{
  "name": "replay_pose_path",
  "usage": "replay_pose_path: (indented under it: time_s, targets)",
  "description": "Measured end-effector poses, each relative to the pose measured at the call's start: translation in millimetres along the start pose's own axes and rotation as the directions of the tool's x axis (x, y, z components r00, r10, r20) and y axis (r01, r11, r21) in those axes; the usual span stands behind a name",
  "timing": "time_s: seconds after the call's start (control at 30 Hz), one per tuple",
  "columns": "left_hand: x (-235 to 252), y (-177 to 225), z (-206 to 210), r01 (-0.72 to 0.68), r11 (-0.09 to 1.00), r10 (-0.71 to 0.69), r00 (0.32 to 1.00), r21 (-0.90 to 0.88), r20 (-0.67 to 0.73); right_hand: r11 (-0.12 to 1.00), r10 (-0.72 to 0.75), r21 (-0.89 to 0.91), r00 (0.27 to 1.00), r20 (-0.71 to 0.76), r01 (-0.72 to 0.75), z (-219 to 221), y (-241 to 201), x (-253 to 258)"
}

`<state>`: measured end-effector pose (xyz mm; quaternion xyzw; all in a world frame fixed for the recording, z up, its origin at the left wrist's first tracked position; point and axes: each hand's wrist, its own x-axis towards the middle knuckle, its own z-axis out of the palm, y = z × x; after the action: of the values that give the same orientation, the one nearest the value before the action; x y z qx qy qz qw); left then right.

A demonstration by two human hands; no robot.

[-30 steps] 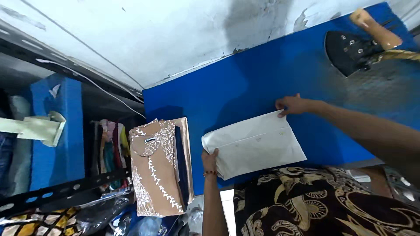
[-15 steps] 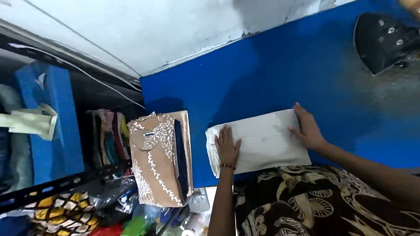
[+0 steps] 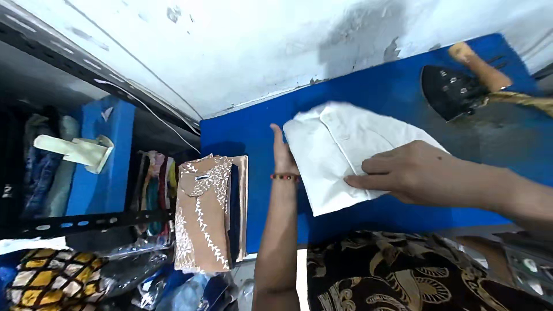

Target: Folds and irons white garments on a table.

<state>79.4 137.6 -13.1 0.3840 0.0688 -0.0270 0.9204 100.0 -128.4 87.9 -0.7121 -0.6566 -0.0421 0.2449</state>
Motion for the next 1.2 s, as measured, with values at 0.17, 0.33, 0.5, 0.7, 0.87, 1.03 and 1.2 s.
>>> replay_pose_path:
  time_s: [0.17, 0.33, 0.5, 0.7, 0.87, 1.03, 1.2]
  targets:
    - [35.8, -31.9, 19.0, 0.286, 0.861, -0.143, 0.929, 0.42, -0.341, 0.993, 0.075, -0.1, 0.992, 0.103, -0.065, 55.6, 19.0, -55.4]
    - [39.3, -118.3, -33.6, 0.562, 0.466, 0.008, 0.769, 0.683, -0.639, 0.864, 0.293, 0.171, 0.749, 0.594, -0.474, 157.8, 22.3, -148.0]
    - [50.0, -132.0, -34.9, 0.291, -0.144, 0.26, 0.933, 0.946, -0.247, 0.545, 0.801, 0.035, 0.533, 0.273, -0.837, 109.0, 90.2, -146.2]
    - [102.1, -144.4, -58.8, 0.106, -0.416, 0.07, 0.994, 0.903, -0.084, 0.021, 0.974, -0.103, 0.043, -0.221, -0.994, -6.7, 279.9, -216.6]
    - [105.7, -147.8, -61.9, 0.115, -0.385, 0.116, 0.99, 0.916, -0.076, -0.237, 0.961, 0.135, -0.253, -0.113, -0.962, -7.1, 311.2, -226.5]
    - [128.0, -126.8, -31.9, 0.237, -0.266, 0.033, 0.971, 0.934, -0.237, -0.393, 0.919, 0.489, -0.354, 0.173, -0.779, -13.6, 300.8, -194.2]
    - [112.2, -106.2, -35.0, 0.187, -0.033, 0.052, 0.981, 0.982, -0.185, -0.261, 0.947, 0.344, -0.169, 0.275, -0.902, -28.2, 233.7, -91.7]
